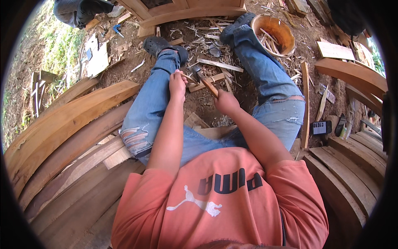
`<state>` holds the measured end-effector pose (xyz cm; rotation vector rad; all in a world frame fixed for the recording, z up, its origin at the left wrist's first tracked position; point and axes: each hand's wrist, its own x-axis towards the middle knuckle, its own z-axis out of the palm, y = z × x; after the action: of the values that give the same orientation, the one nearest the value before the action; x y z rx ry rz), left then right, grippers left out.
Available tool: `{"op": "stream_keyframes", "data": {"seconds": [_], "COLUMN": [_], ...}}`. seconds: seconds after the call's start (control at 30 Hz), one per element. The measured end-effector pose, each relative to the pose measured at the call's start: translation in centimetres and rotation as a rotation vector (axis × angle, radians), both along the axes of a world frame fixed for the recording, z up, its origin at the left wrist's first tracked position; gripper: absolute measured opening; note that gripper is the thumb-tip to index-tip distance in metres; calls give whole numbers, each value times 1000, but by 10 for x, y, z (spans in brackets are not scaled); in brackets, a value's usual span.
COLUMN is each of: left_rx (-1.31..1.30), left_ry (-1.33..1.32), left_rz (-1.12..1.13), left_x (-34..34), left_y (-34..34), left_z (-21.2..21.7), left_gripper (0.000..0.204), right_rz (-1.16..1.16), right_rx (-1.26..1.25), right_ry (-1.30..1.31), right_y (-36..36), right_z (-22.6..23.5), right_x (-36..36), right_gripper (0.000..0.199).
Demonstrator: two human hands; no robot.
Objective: The person sits on the ground and repeatedly hammers nails into a small wooden piece using a hammer. Other workers are visible nearby assembling a wooden cabinet.
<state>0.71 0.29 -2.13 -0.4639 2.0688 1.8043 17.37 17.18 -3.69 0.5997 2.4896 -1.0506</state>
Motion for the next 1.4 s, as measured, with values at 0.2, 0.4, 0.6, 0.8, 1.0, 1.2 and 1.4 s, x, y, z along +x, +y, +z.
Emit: {"op": "stream_keyframes", "data": {"seconds": [0.2, 0.4, 0.6, 0.8, 1.0, 1.2, 1.4], "left_rx": [5, 8, 6, -76, -103, -220, -427], "left_ry": [11, 13, 8, 70, 63, 101, 300], "left_rz": [18, -6, -8, -36, -48, -84, -187], "left_x": [4, 2, 5, 5, 6, 5, 1], "left_y": [-6, -4, -8, -6, -3, 0, -7], "left_z": [-7, -5, -9, -8, -5, -2, -10], "left_gripper": [39, 38, 40, 40, 41, 40, 42], "right_rz": [-35, 35, -1, -73, -87, -66, -27], "right_rx": [-44, 29, 38, -5, -67, -123, -92], "right_ry": [155, -6, -61, 57, 101, 142, 43], "right_y": [-9, 3, 16, 25, 20, 7, 7], "right_z": [44, -9, -11, 16, 25, 37, 6], "right_x": [-10, 4, 3, -6, -7, -12, -5], "right_gripper": [32, 32, 31, 32, 35, 37, 37]}}
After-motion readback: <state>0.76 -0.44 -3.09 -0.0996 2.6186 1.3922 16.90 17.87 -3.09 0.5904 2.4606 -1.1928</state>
